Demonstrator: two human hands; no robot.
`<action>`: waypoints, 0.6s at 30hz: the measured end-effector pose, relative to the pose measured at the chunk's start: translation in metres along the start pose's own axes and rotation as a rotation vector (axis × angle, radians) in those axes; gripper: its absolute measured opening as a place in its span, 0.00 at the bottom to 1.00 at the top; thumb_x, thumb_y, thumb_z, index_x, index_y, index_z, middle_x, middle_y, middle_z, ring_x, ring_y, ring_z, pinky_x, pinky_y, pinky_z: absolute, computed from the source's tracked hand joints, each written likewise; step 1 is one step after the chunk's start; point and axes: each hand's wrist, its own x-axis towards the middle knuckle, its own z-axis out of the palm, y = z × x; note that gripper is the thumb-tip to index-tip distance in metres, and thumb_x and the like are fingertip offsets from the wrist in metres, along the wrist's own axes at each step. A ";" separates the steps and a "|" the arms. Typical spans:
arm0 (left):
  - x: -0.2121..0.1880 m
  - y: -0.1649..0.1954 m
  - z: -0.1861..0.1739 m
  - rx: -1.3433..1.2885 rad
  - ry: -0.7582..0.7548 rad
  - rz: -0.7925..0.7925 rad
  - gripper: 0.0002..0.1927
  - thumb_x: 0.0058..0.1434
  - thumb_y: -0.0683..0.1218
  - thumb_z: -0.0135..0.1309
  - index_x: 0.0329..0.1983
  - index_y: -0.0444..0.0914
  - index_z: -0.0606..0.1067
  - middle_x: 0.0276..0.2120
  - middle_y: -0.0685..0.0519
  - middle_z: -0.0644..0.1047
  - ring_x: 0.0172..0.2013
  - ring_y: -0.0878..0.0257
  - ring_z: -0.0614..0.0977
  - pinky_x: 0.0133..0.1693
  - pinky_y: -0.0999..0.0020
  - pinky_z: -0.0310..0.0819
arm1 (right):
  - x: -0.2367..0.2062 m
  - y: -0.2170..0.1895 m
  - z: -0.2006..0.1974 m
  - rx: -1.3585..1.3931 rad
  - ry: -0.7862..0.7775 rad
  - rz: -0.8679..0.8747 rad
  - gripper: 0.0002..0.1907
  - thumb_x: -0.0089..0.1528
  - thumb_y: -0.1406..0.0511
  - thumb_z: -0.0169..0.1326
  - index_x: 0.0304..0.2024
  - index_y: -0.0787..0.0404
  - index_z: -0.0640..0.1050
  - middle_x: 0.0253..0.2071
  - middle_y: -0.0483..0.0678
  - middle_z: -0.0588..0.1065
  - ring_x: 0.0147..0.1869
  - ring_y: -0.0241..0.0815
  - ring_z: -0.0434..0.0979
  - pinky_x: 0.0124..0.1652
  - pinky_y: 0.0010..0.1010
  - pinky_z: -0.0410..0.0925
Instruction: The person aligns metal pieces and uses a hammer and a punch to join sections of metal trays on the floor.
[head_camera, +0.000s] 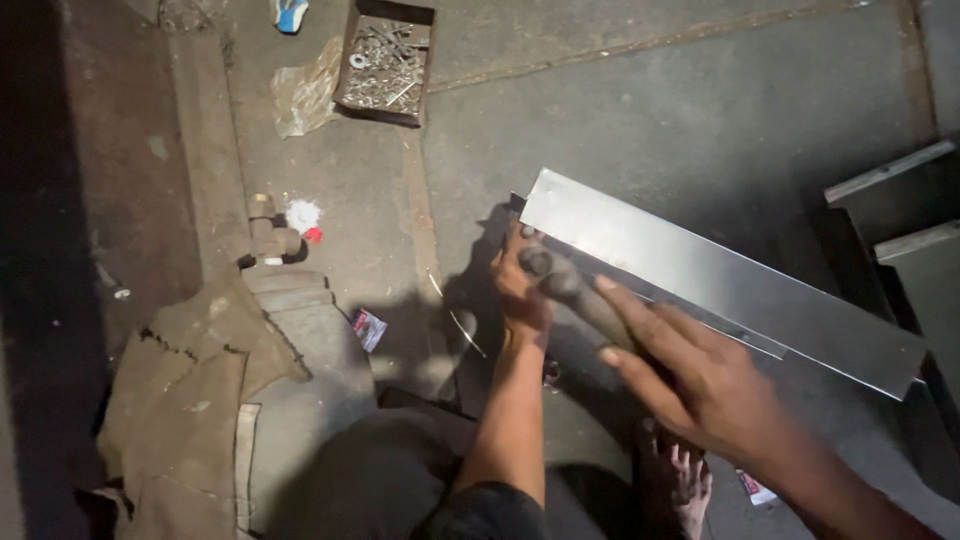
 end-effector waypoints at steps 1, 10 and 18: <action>0.000 0.000 -0.001 -0.164 0.018 -0.020 0.16 0.75 0.50 0.46 0.45 0.34 0.77 0.53 0.40 0.81 0.52 0.46 0.85 0.52 0.52 0.83 | 0.007 -0.005 0.002 -0.063 -0.053 0.040 0.39 0.60 0.56 0.57 0.74 0.48 0.64 0.40 0.57 0.79 0.40 0.55 0.82 0.40 0.45 0.75; 0.005 0.017 -0.009 0.210 -0.002 0.001 0.15 0.71 0.49 0.46 0.53 0.35 0.75 0.50 0.41 0.81 0.50 0.46 0.85 0.51 0.56 0.80 | 0.028 -0.011 0.013 -0.087 -0.121 0.155 0.37 0.64 0.55 0.51 0.76 0.44 0.59 0.53 0.61 0.76 0.37 0.66 0.82 0.40 0.53 0.74; 0.007 0.019 -0.005 0.355 -0.032 -0.007 0.16 0.65 0.46 0.50 0.53 0.35 0.75 0.44 0.39 0.81 0.45 0.44 0.84 0.45 0.56 0.79 | 0.030 0.005 0.023 -0.103 -0.057 0.110 0.33 0.64 0.54 0.51 0.71 0.49 0.63 0.49 0.64 0.77 0.39 0.68 0.80 0.39 0.55 0.73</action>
